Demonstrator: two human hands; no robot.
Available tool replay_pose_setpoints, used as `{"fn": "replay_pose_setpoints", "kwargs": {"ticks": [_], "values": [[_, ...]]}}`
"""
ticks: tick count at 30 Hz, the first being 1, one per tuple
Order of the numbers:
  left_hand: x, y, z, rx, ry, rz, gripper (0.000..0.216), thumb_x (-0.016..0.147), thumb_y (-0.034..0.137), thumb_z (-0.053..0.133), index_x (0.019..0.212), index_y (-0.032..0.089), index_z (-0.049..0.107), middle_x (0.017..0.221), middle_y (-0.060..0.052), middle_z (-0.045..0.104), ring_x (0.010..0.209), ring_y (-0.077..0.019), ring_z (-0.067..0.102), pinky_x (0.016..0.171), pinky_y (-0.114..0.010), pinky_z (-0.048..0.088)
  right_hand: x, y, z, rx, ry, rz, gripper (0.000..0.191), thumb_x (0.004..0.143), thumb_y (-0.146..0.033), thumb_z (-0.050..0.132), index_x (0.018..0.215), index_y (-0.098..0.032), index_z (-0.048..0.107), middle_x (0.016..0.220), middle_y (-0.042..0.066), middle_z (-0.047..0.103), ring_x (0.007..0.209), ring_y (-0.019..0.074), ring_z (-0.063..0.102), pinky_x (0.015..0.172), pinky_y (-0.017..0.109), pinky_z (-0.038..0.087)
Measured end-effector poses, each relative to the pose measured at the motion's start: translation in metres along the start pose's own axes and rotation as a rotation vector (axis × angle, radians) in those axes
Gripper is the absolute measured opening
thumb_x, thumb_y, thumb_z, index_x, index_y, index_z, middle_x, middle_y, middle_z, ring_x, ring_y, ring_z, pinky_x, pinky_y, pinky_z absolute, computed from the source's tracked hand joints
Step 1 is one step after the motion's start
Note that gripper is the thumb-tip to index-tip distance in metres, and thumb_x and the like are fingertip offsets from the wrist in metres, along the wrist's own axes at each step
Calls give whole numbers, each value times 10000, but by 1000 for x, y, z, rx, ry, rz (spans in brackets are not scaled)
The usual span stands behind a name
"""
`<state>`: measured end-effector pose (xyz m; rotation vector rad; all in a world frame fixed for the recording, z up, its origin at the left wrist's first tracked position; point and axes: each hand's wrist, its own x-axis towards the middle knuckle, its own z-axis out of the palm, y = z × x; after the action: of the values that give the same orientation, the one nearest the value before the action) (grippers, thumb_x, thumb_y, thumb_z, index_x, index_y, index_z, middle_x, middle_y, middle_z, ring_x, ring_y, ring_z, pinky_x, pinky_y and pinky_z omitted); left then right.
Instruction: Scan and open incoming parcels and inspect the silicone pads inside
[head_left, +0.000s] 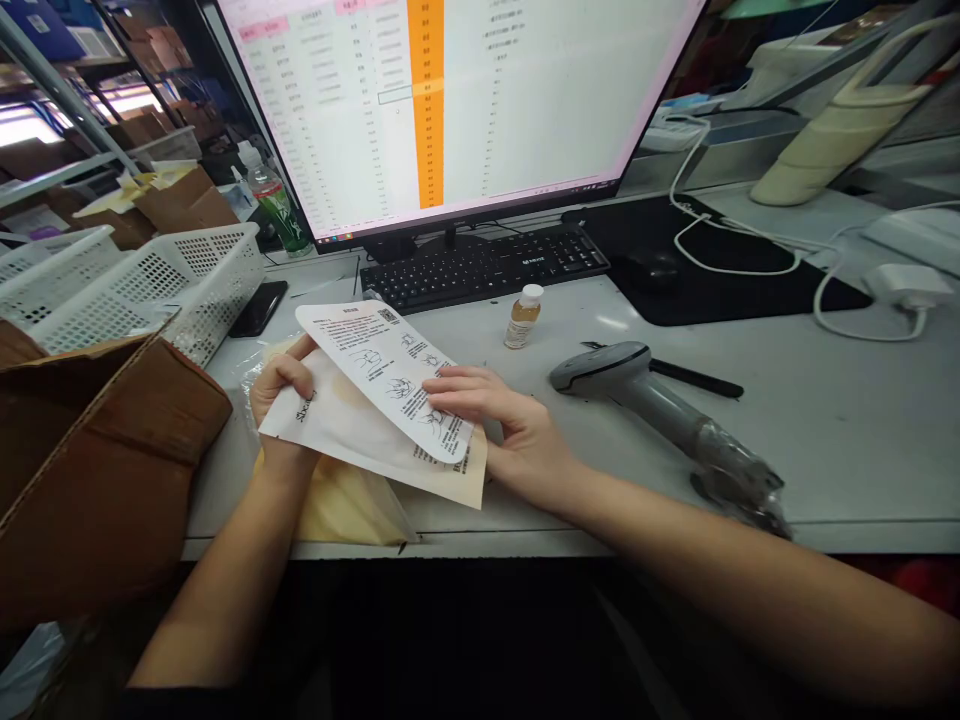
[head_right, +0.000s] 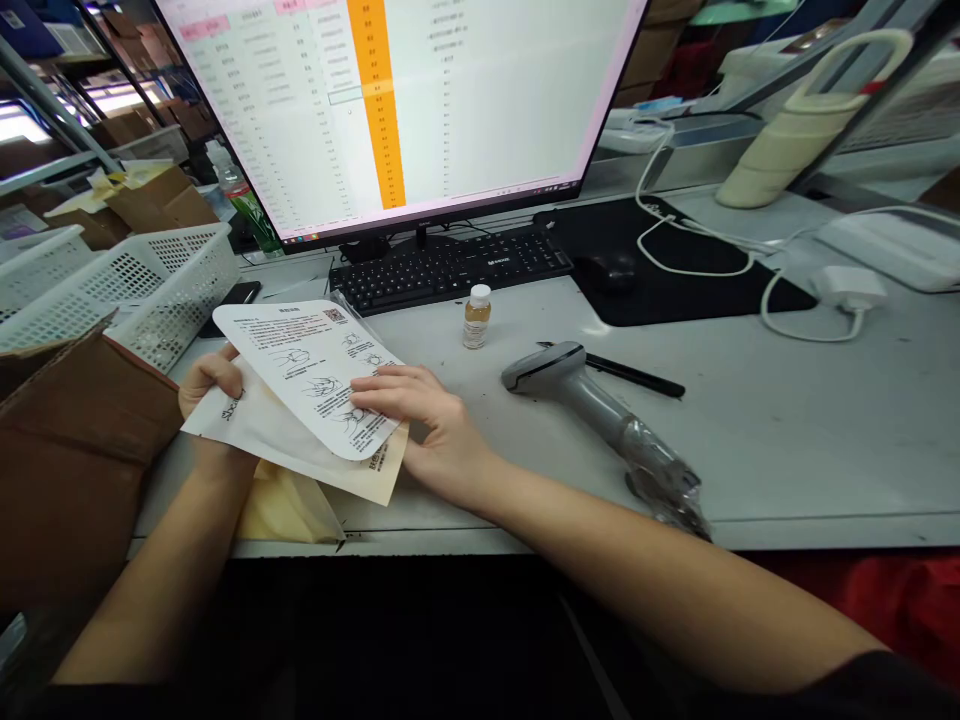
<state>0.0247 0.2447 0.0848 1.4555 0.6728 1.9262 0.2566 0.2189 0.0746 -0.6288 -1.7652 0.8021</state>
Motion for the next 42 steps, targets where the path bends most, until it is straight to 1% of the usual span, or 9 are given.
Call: {"fn": "replay_pose_setpoints", "kwargs": {"ticks": [3, 7, 10, 13, 17, 24, 29, 34, 42], "values": [[-1, 0, -3, 17, 4, -61, 396, 766, 292, 752, 588, 184, 415, 1150, -66, 707, 1001, -275, 661, 888, -410, 511, -1, 0, 2, 26, -101, 46, 351, 925, -245, 625, 1264, -326, 672, 1327, 43, 649, 1274, 234, 569, 1117, 472, 438], [0, -1, -7, 7, 0, -143, 337, 753, 213, 730, 587, 174, 440, 1257, -94, 674, 1026, -305, 671, 875, -430, 532, -2, 0, -2, -26, -421, 118, 727, 894, -283, 656, 1550, -290, 343, 1594, 84, 356, 1476, 264, 322, 1209, 477, 290], [0, 0, -6, -39, -21, -168, 302, 758, 163, 700, 585, 171, 454, 1259, -99, 674, 1058, -311, 666, 864, -422, 541, -1, -4, -10, -60, -629, 140, 947, 860, -308, 688, 1610, -289, 111, 1668, 75, 147, 1531, 282, 149, 1233, 492, 194], [-1, 0, -4, -44, -52, -183, 285, 773, 140, 674, 583, 176, 465, 1263, -86, 673, 1109, -315, 647, 871, -419, 542, -1, -8, -13, -71, -715, 212, 1063, 825, -452, 730, 1612, -300, 33, 1681, 65, 57, 1537, 313, 79, 1231, 525, 160], [-6, 0, -4, 36, -93, -188, 290, 756, 133, 688, 591, 182, 454, 1277, -84, 663, 1111, -316, 641, 895, -423, 522, -8, -3, 1, -163, -570, 266, 1167, 740, -619, 755, 1613, -258, 69, 1674, 117, 73, 1535, 340, 73, 1221, 566, 180], [-10, 2, -1, 133, -141, -164, 333, 781, 206, 717, 572, 181, 459, 1306, -77, 647, 1151, -323, 616, 963, -455, 488, -17, 12, 18, -258, -307, 170, 855, 859, -315, 643, 1593, -219, 215, 1575, 154, 368, 1447, 329, 358, 1172, 570, 336], [-3, 3, -4, -10, -78, -238, 443, 751, 336, 789, 553, 174, 427, 1264, -80, 666, 1009, -307, 672, 799, -422, 560, -5, 17, 7, 51, -58, 299, 414, 985, -378, 496, 1380, -291, 587, 1405, 42, 600, 1338, 278, 521, 1155, 525, 391], [12, 9, -12, -117, -10, -268, 631, 586, 487, 901, 525, 180, 354, 1144, -34, 697, 884, -292, 674, 645, -410, 591, 9, 15, -8, 305, 358, 376, 400, 930, -495, 601, 1269, -291, 662, 1273, 28, 687, 1299, 289, 558, 1109, 485, 461], [22, -1, -30, -224, -49, -257, 654, 567, 405, 916, 535, 159, 311, 1125, 5, 677, 898, -263, 674, 663, -374, 612, 15, -5, -19, 337, 392, 341, 416, 912, -501, 624, 1290, -328, 635, 1304, 32, 667, 1320, 308, 535, 1042, 499, 522]]}}
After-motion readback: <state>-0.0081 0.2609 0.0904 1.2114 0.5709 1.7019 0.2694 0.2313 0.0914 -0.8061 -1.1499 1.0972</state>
